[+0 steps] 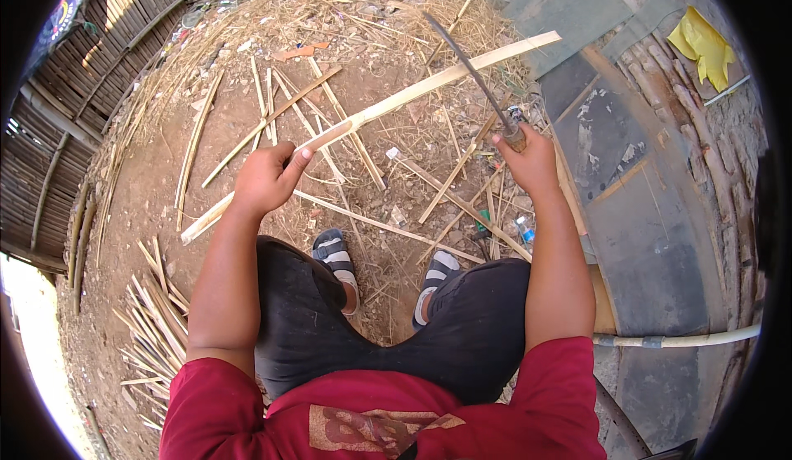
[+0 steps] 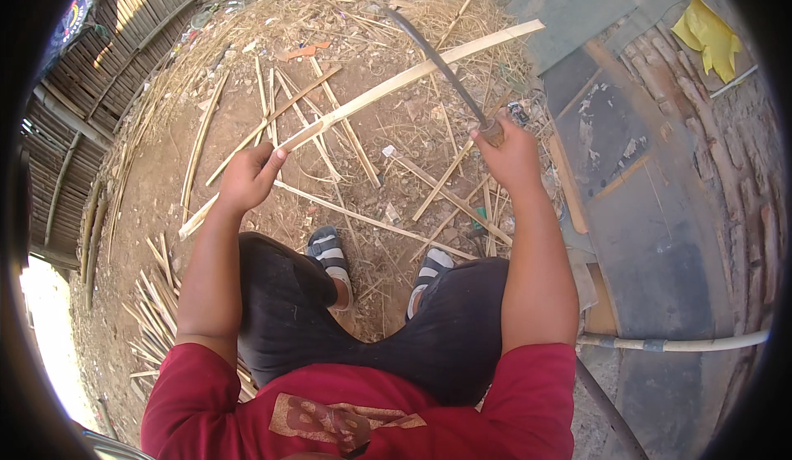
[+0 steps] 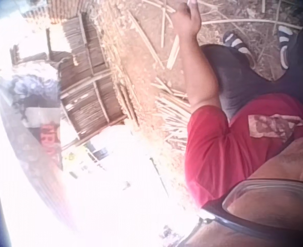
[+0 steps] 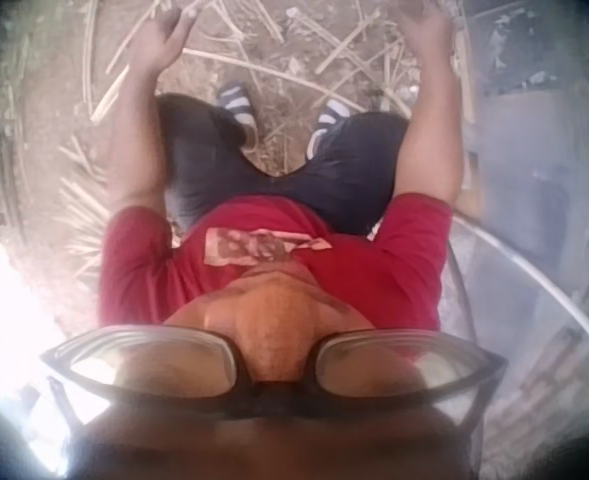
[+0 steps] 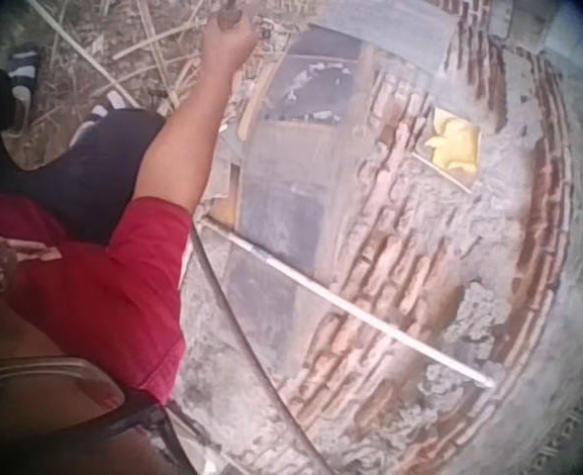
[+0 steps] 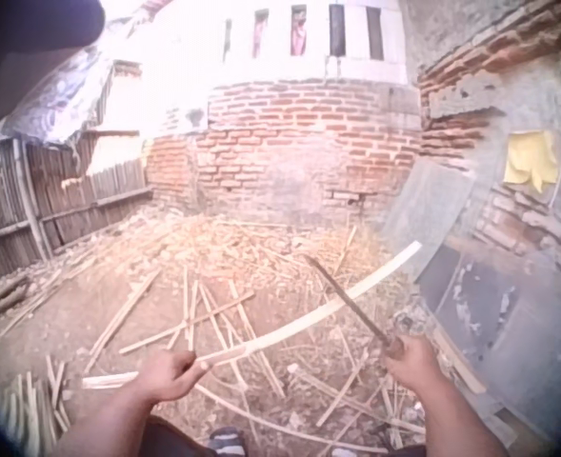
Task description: The person thins a long bamboo strip by drawing a machete along its surface while holding the strip with their other hand.
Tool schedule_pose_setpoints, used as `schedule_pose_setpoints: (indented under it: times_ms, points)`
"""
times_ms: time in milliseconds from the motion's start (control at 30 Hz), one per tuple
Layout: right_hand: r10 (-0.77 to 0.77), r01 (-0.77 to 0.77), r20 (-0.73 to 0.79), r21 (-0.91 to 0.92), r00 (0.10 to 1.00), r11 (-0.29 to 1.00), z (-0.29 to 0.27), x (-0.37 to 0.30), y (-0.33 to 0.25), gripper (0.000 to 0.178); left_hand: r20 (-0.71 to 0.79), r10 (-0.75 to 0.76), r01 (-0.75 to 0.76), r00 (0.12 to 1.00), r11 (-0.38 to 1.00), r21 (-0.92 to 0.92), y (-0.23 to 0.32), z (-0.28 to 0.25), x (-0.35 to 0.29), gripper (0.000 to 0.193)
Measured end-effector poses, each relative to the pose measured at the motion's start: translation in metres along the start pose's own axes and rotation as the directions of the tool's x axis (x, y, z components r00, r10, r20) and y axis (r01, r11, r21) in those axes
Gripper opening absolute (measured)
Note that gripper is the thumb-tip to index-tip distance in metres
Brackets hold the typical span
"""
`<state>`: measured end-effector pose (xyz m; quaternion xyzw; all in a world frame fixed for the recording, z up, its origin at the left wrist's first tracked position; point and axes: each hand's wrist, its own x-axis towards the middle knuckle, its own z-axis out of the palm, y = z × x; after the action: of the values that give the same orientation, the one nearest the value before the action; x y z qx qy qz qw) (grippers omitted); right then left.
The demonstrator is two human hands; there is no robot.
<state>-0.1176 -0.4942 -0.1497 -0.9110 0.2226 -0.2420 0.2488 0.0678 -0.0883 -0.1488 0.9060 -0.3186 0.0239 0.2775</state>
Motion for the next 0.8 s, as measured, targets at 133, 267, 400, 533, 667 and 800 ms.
schedule_pose_setpoints:
  times_ms: [133, 267, 400, 533, 667, 800]
  points:
    - [-0.225, 0.236, 0.184, -0.043, 0.957, 0.971, 0.006, -0.009, -0.044, 0.033, 0.045, 0.021, -0.02, 0.999, 0.999, -0.029, 0.009, 0.001, 0.0, 0.057]
    - [-0.418, 0.476, 0.294, -0.163, 0.859, 0.864, 0.008, -0.01, -0.068, 0.029, -0.019, 0.168, -0.169, 0.986, 0.975, -0.142, 0.007, 0.008, -0.012, 0.055]
    - [-0.231, 0.244, 0.137, -0.086, 0.963, 0.966, -0.001, -0.001, -0.02, 0.027, 0.063, 0.08, -0.08, 0.995, 0.997, -0.004, 0.005, -0.002, -0.003, 0.058]
    - [0.15, -0.149, -0.007, 0.106, 0.989, 0.983, -0.015, -0.002, -0.016, 0.036, 0.048, 0.034, -0.035, 0.998, 0.999, 0.018, -0.007, -0.01, -0.002, 0.06]
    - [-0.065, 0.066, -0.046, 0.021, 0.997, 0.998, 0.002, -0.002, 0.001, 0.039, 0.065, 0.035, -0.035, 0.997, 0.999, -0.002, 0.001, -0.004, 0.001, 0.06]
    - [-0.339, 0.366, 0.183, -0.144, 0.923, 0.919, 0.015, -0.008, -0.048, 0.027, 0.088, 0.025, -0.031, 0.996, 0.998, 0.059, 0.002, -0.002, -0.002, 0.06]
